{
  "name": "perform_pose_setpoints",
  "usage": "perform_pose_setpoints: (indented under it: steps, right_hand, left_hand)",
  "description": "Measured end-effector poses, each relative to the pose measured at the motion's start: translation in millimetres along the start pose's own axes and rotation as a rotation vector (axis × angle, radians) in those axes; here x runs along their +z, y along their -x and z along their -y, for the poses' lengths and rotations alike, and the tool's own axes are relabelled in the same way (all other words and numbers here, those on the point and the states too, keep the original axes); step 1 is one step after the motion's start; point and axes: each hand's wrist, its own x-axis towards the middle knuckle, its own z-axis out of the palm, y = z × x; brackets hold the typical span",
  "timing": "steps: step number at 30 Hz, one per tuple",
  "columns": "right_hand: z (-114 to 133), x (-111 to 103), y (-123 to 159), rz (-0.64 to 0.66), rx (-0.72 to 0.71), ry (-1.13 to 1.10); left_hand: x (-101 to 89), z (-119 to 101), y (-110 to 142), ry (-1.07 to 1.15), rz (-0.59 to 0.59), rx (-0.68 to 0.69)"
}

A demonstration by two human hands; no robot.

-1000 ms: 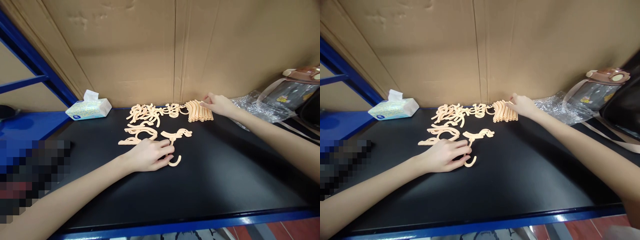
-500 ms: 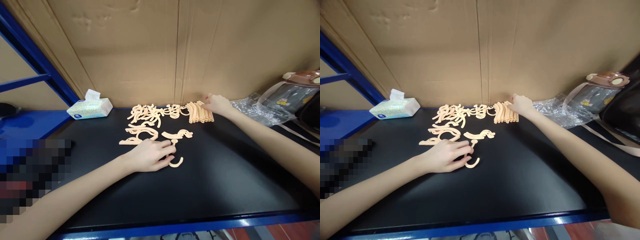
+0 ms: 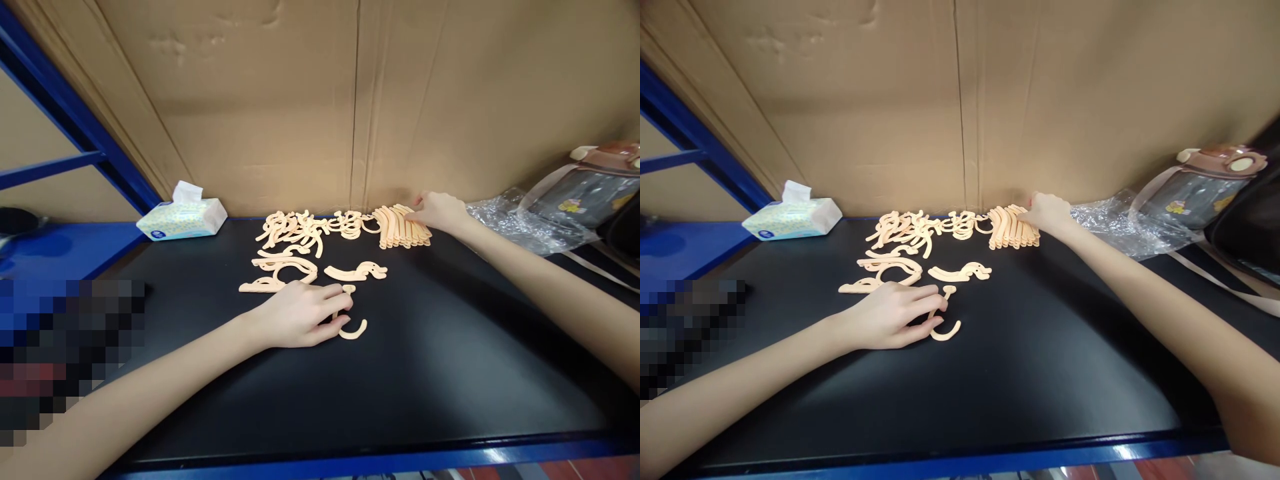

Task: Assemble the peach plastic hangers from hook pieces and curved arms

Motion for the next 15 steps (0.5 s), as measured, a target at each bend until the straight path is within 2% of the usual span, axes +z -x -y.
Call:
perform_pose_setpoints:
  steps: [15]
  right_hand:
    - [-4.0, -3.1, -0.4, -0.008, 0.003, -0.038]
  left_hand:
    - [-0.1, 0.9, 0.2, 0.017, 0.019, 0.0]
